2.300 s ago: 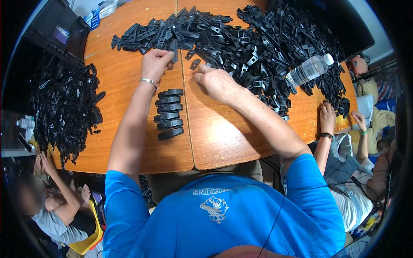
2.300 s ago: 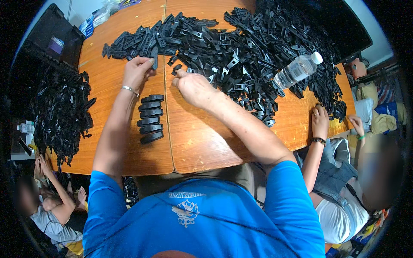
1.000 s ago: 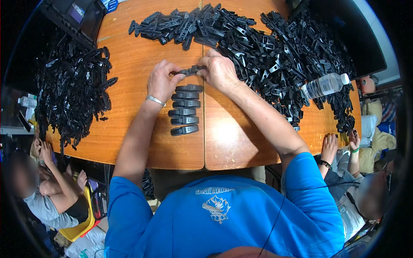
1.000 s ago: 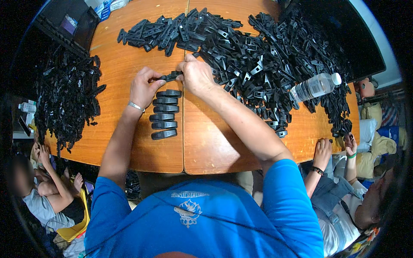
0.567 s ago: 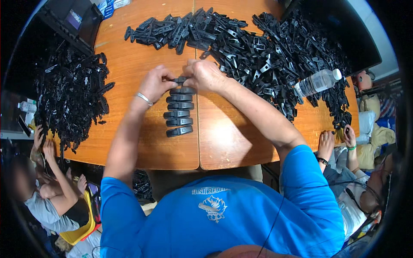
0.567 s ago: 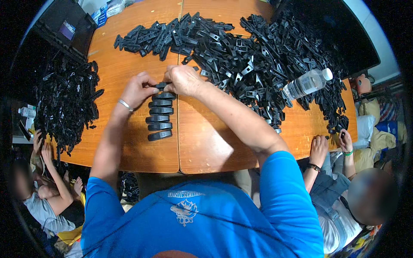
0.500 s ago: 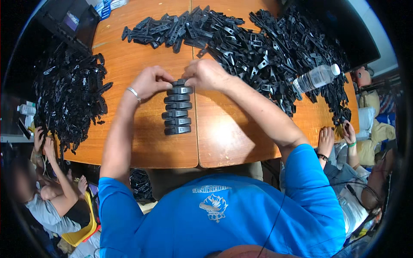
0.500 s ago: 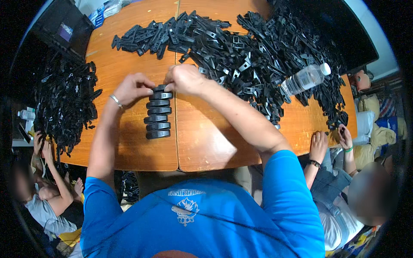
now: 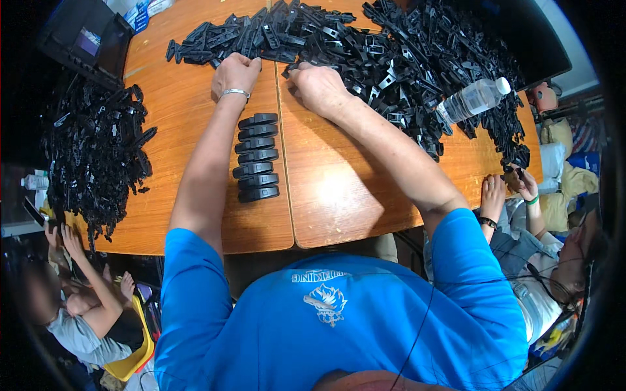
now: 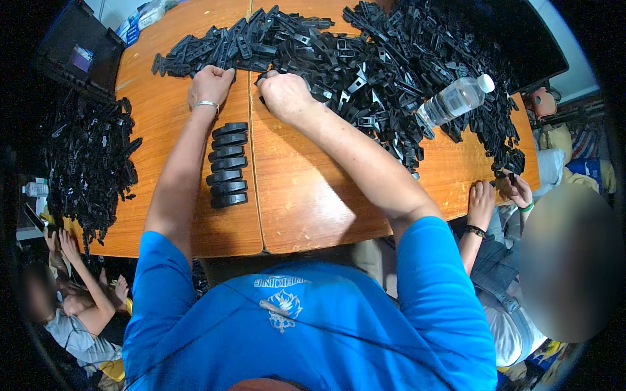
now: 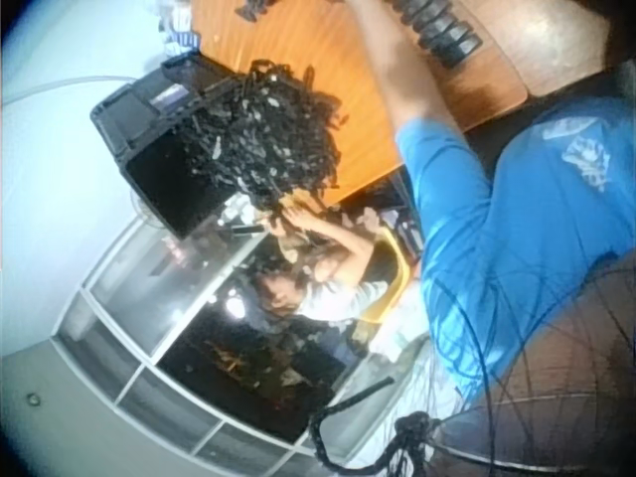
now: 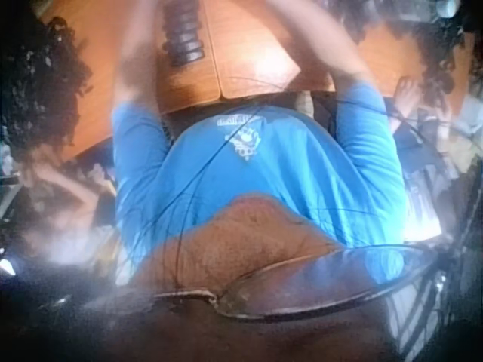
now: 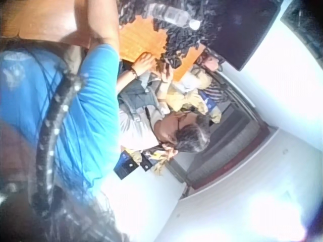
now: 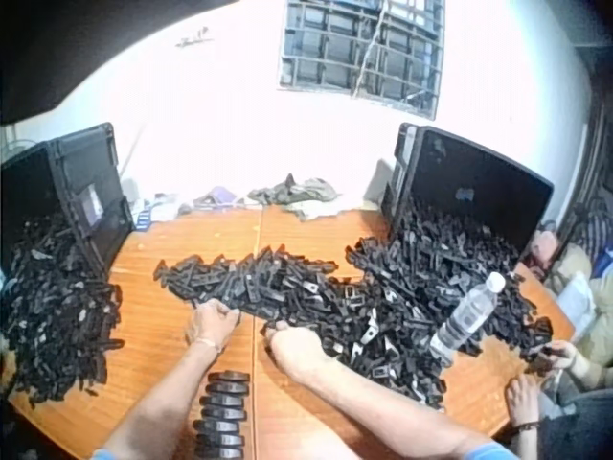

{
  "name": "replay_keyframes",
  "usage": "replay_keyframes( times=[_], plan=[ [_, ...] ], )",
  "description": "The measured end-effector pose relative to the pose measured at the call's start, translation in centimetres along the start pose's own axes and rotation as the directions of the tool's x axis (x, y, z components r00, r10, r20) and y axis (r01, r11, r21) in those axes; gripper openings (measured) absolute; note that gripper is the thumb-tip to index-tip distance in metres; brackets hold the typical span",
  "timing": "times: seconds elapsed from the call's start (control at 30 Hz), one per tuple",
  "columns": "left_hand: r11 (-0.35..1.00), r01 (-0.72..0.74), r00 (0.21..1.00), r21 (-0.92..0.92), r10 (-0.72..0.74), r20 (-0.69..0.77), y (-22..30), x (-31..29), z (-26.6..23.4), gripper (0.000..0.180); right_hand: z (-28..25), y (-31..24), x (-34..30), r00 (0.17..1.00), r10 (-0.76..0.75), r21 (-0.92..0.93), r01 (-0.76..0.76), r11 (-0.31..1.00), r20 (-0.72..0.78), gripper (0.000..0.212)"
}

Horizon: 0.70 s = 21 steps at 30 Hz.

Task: The person assembles small plastic components by snapping pieces together by hand and stacking them on the table, then clears the assembled pieces aside and sorts through the remaining loose components.

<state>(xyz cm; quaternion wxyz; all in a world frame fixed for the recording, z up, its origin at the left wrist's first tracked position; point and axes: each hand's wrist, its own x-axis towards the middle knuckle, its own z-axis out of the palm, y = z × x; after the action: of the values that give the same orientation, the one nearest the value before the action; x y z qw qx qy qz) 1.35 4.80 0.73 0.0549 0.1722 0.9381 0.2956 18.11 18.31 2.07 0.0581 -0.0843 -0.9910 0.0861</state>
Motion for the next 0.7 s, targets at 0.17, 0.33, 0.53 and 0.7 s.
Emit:
replay_keyframes(
  times=[0.17,0.33,0.53,0.7],
  plan=[
    [0.988,-0.106,0.994,0.112,0.105,0.010,-0.1,-1.1,-0.5,0.033,0.5,-0.2,-0.7,0.994,-0.107,-0.008,0.106,0.994,-0.033,0.025],
    [0.957,-0.203,0.978,0.206,0.207,0.001,-1.2,-3.4,-1.7,0.032,0.4,-0.9,-2.8,0.983,-0.175,0.153,0.181,0.971,-0.055,0.018],
    [0.922,-0.343,0.937,0.178,0.349,0.000,-2.3,-5.5,-2.6,0.026,0.3,-1.8,-3.5,0.991,-0.133,0.104,0.129,0.986,0.028,0.020],
    [0.936,-0.351,0.934,0.032,0.347,0.090,-1.4,-6.4,-2.4,0.026,0.2,-1.7,-3.7,0.990,-0.132,0.090,0.128,0.988,0.040,0.025]
  ],
)
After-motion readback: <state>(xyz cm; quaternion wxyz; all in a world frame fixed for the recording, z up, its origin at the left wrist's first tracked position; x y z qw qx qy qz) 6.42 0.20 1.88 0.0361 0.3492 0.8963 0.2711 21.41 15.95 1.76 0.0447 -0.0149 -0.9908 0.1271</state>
